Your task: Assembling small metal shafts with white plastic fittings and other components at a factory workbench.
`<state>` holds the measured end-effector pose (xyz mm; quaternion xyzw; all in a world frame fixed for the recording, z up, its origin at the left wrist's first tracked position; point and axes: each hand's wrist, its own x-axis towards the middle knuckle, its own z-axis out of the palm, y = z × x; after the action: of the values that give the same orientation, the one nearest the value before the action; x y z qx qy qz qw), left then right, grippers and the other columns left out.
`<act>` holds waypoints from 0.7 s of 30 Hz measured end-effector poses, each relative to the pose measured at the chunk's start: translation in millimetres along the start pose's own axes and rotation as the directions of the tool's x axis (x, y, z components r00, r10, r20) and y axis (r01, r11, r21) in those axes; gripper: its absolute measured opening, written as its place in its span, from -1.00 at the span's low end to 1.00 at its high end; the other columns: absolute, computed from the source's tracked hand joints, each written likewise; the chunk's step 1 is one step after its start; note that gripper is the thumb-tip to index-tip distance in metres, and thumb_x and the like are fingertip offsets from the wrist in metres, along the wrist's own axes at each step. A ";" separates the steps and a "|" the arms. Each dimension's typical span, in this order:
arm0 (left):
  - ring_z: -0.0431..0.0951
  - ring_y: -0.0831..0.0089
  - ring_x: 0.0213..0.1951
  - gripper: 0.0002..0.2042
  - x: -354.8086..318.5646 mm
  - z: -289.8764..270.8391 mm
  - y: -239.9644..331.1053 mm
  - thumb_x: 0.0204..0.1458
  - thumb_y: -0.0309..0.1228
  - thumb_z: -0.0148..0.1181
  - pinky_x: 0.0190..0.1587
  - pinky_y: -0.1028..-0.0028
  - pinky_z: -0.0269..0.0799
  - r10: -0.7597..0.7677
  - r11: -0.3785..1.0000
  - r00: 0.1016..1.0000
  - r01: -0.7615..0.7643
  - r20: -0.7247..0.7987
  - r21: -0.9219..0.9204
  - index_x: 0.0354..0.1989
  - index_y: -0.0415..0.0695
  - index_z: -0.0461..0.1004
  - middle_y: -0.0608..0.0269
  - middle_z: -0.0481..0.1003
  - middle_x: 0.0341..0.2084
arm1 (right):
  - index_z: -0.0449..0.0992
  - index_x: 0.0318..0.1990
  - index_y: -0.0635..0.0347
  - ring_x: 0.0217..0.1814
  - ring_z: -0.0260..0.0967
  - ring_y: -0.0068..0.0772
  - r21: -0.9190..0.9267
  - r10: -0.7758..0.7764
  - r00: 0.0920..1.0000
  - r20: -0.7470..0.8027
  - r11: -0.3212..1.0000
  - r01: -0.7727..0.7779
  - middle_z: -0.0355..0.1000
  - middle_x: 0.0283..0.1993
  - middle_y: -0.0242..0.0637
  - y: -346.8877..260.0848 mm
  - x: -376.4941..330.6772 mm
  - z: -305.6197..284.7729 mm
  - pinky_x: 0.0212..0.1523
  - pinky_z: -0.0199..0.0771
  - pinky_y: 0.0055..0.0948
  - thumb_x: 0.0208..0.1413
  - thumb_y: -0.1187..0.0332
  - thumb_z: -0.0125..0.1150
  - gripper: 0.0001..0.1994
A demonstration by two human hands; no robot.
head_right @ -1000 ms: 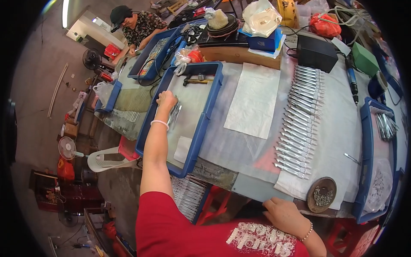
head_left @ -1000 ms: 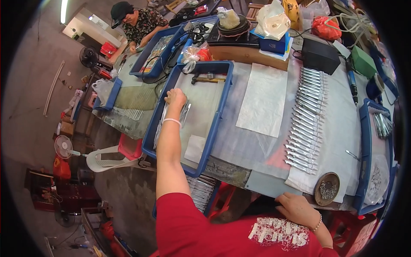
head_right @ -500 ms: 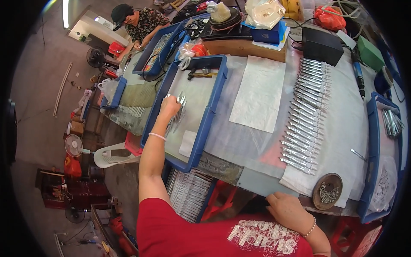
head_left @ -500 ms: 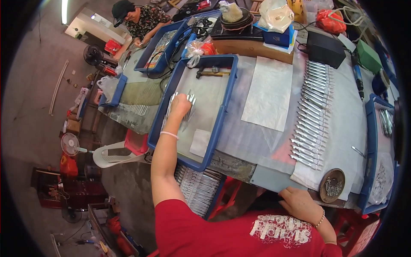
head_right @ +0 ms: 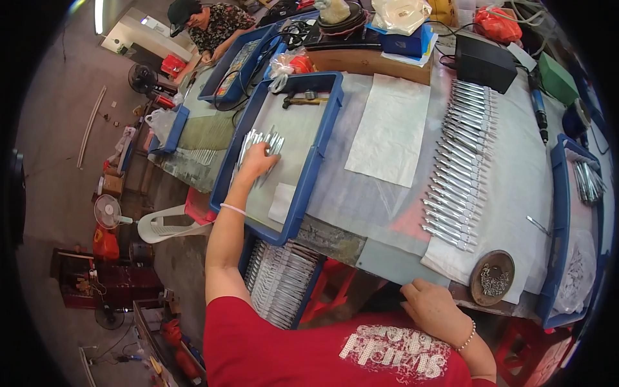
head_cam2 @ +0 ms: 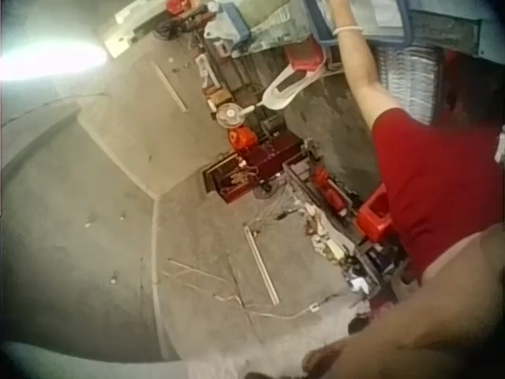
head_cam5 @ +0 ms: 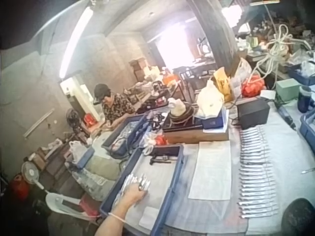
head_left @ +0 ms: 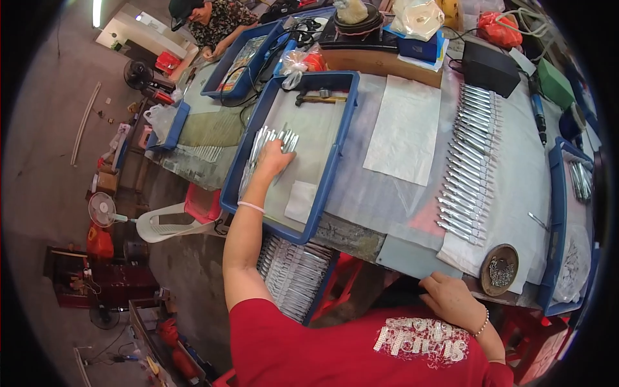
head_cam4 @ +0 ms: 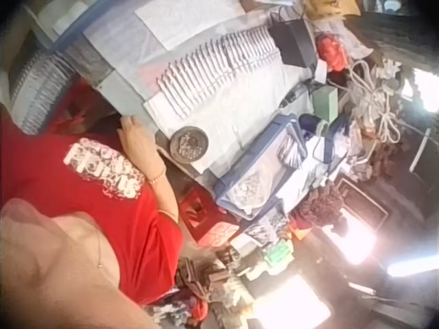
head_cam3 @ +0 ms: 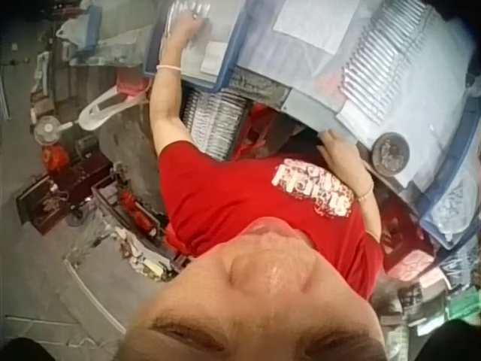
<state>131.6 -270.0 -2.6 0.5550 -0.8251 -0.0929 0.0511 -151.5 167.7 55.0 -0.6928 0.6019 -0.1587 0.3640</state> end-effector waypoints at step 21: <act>0.48 0.14 -0.13 -0.80 4.9 33.7 44.5 -0.07 -0.49 0.07 -0.14 0.31 0.47 0.101 0.792 0.995 -0.082 0.002 0.606 -0.28 -0.27 0.52 -0.03 0.46 -0.25 | 0.37 -0.27 0.24 -0.35 0.34 -0.02 -0.021 0.005 1.000 -0.013 1.000 -0.005 0.31 -0.36 -0.12 2.1 -4.2 5.7 -0.34 0.35 -0.18 -0.05 0.37 0.16 -0.79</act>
<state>83.1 -255.0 -26.2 0.5031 -0.8365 0.1863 -0.1119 -150.2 173.5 50.6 -0.6940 0.6078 -0.1561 0.3531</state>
